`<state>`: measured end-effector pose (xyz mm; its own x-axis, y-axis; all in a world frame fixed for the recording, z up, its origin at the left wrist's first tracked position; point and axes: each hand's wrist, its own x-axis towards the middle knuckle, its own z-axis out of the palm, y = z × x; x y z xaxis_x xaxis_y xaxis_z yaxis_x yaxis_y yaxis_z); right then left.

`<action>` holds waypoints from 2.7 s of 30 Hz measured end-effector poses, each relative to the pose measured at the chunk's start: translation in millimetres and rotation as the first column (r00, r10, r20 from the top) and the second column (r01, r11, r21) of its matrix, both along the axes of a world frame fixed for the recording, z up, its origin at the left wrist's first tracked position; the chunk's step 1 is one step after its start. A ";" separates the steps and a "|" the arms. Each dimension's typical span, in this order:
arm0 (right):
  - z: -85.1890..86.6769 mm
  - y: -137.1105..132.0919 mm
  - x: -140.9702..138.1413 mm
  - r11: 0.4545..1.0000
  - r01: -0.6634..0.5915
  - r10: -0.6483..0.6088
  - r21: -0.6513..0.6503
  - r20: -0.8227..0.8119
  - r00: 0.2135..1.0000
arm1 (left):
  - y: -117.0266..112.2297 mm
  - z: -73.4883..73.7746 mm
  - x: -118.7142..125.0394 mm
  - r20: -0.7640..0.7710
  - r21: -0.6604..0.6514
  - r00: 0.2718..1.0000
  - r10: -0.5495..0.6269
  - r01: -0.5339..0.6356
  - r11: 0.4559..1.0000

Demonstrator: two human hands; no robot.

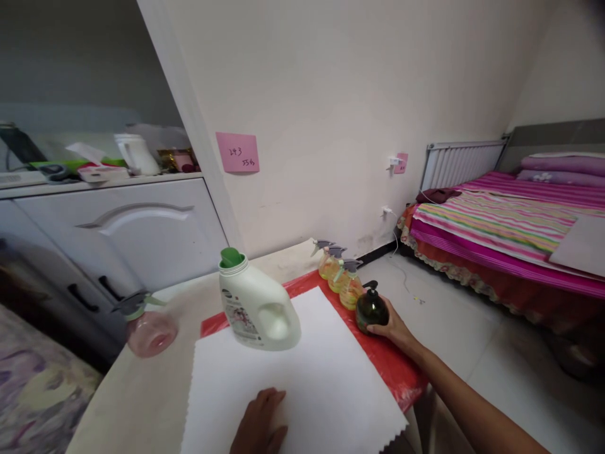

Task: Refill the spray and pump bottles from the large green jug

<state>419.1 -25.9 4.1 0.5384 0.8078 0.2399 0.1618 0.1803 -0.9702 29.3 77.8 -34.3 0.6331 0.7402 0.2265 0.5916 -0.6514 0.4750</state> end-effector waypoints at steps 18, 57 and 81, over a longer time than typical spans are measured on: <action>8.8 -3.0 4.0 0.994 -0.109 0.109 0.002 -0.026 0.994 | 2.7 -7.1 -5.2 -0.008 0.021 0.999 -0.042 0.042 0.999; -28.8 -47.3 -133.6 0.965 -0.065 0.253 -0.253 0.844 0.473 | -37.0 22.7 -31.7 -0.349 0.318 0.911 0.221 -0.106 0.942; -53.6 -44.9 -133.2 0.986 -0.021 0.166 -0.168 0.939 0.301 | -56.4 37.7 -32.9 -0.332 0.182 0.916 0.227 -0.174 0.968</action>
<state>285.9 -70.8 -49.5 -0.0835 0.8931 0.4421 0.9699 0.1747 -0.1697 -3.6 21.3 3.4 0.5333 0.8352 0.1343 0.8270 -0.5481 0.1248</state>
